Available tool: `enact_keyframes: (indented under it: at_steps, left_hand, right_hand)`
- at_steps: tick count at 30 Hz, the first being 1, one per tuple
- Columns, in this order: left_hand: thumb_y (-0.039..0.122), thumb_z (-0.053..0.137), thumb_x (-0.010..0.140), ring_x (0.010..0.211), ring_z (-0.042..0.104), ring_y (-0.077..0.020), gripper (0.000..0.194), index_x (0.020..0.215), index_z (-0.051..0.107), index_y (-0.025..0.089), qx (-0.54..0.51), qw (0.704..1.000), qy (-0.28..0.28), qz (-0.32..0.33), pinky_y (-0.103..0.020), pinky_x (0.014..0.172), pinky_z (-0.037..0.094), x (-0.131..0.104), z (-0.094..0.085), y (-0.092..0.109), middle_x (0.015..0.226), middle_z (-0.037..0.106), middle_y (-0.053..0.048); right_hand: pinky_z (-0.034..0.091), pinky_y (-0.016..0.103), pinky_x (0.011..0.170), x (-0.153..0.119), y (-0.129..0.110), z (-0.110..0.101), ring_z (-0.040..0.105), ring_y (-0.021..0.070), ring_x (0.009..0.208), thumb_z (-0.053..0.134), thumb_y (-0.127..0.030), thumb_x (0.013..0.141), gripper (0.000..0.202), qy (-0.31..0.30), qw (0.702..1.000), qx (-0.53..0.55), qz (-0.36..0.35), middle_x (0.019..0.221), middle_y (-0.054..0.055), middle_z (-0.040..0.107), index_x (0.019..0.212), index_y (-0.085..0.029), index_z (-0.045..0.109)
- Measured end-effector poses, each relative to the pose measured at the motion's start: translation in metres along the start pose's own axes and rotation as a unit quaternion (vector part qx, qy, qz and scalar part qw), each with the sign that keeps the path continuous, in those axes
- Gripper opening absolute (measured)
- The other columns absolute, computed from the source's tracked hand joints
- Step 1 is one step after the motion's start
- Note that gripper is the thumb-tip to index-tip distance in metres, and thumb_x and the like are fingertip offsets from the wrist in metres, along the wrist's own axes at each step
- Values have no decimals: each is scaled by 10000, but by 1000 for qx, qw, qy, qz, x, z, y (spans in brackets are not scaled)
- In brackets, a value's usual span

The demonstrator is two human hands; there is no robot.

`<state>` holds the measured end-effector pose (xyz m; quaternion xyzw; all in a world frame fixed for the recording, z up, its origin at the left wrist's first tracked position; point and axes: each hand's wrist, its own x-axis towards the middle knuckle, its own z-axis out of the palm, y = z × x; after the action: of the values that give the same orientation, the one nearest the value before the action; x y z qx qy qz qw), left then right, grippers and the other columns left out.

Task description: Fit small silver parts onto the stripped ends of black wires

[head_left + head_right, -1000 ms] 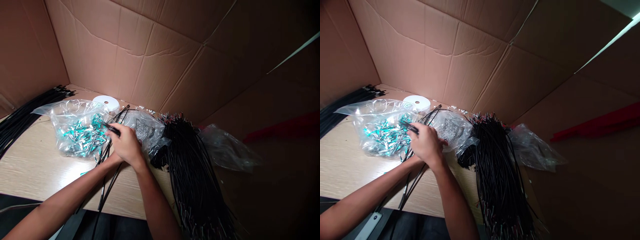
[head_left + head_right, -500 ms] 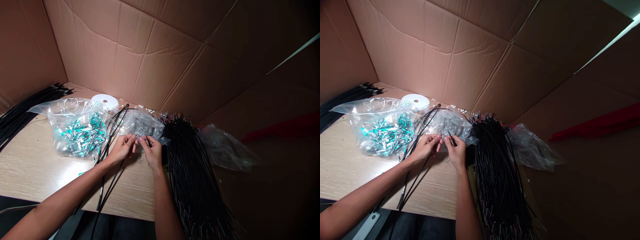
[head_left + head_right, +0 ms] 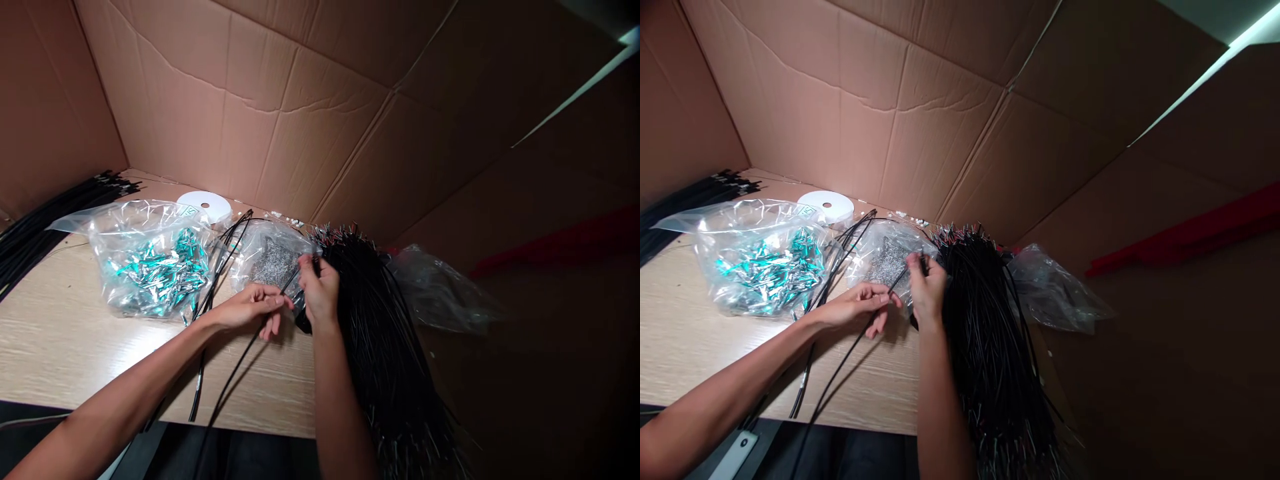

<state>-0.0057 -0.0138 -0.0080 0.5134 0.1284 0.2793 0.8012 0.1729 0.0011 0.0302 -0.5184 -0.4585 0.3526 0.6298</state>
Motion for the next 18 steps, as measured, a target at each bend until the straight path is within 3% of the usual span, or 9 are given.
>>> enact_keyframes:
  at_steps: [4,6,9,11,14,18]
  left_hand:
    - [554,780,954,799,801,-263,471,1172,713,142,9,970,-224,-99,-356,749,606,-10,4,8,947,825,-174]
    - [520,791,956,834,810,-271,409,1099,737,141,17,966,-236,-103,-364,779,611,-12,5,8,955,829,-178]
    - [485,787,968,768,803,-231,363,1007,749,126,-7,993,-112,-31,-311,721,598,-8,3,4,939,827,-161]
    - [464,819,946,726,791,-205,355,996,748,120,-34,999,-14,36,-284,694,587,-4,0,3,920,822,-138]
    - [450,876,893,685,772,-188,372,983,745,114,-65,990,76,104,-275,684,586,2,-5,3,866,809,-108]
    - [442,901,867,671,758,-178,391,998,738,112,-84,978,133,139,-270,676,585,5,-7,3,859,803,-99]
  right_hand:
    - [253,218,441,53,-57,-17,334,63,488,837,-697,782,559,138,982,-6,-129,648,-52,517,848,-164,685]
    - [287,216,441,75,-84,-25,383,69,494,784,-703,835,559,163,971,-34,-171,677,-42,535,908,-155,703]
    - [398,216,484,77,-105,-31,536,107,577,689,-689,933,552,176,959,-98,-199,722,-11,576,1008,-145,730]
    - [501,233,564,52,-102,-33,652,154,718,662,-667,962,542,181,952,-137,-205,802,31,651,1077,-143,744]
    - [618,314,728,-15,-79,-36,735,229,954,684,-611,964,548,186,950,-181,-176,1050,114,757,1253,-149,741]
    - [656,399,886,-109,-45,-49,757,294,1107,765,-520,929,588,156,964,-204,-68,1329,206,742,1355,-117,724]
